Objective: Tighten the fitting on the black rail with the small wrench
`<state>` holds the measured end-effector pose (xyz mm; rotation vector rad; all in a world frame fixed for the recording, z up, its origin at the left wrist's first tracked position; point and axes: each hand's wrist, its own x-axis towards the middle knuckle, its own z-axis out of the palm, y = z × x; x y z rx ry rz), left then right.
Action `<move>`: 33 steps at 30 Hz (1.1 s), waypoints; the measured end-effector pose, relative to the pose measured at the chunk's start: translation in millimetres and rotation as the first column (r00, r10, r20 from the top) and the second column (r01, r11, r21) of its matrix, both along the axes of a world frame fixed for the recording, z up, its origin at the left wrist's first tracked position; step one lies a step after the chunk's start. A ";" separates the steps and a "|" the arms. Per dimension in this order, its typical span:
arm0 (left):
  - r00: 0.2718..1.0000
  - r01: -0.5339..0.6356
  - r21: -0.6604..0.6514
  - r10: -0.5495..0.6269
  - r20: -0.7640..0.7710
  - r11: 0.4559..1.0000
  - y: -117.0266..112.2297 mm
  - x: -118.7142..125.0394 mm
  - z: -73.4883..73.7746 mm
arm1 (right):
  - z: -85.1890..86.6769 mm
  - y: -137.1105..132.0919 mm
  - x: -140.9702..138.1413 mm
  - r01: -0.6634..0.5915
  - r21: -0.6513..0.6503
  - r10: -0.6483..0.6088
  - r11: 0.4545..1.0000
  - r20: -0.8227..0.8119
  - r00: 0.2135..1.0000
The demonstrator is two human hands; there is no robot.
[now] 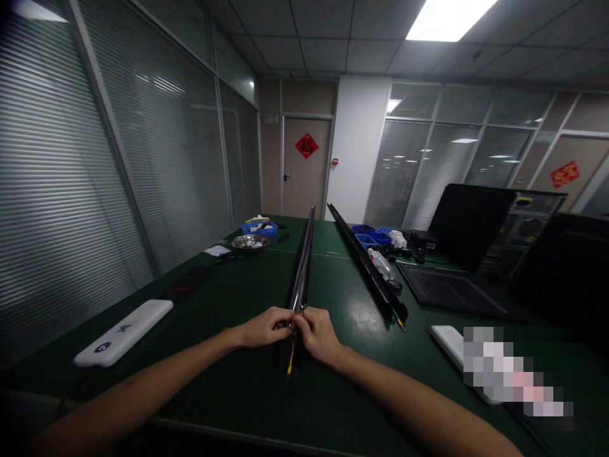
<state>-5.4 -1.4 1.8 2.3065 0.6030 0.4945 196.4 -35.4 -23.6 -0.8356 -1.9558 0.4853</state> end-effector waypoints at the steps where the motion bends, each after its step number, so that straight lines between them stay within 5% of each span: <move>1: 1.000 0.001 0.004 -0.001 0.001 1.000 0.5 -0.1 -0.5 | -0.2 0.5 0.3 -0.008 0.002 0.008 1.000 0.000 1.000; 12: 1.000 0.017 0.046 -0.017 0.009 0.999 4.9 -0.6 -7.4 | 0.6 4.9 2.3 -0.121 0.024 0.121 0.992 0.006 0.993; 22: 1.000 -0.016 0.023 0.016 -0.022 1.000 2.8 -1.2 -3.9 | -3.3 0.0 -0.4 0.113 -0.020 -0.113 0.993 -0.029 0.993; 33: 0.999 -0.020 0.007 0.020 -0.036 1.000 1.1 -1.0 -1.3 | 1.5 -3.8 -1.2 0.117 0.002 -0.117 0.993 0.006 0.993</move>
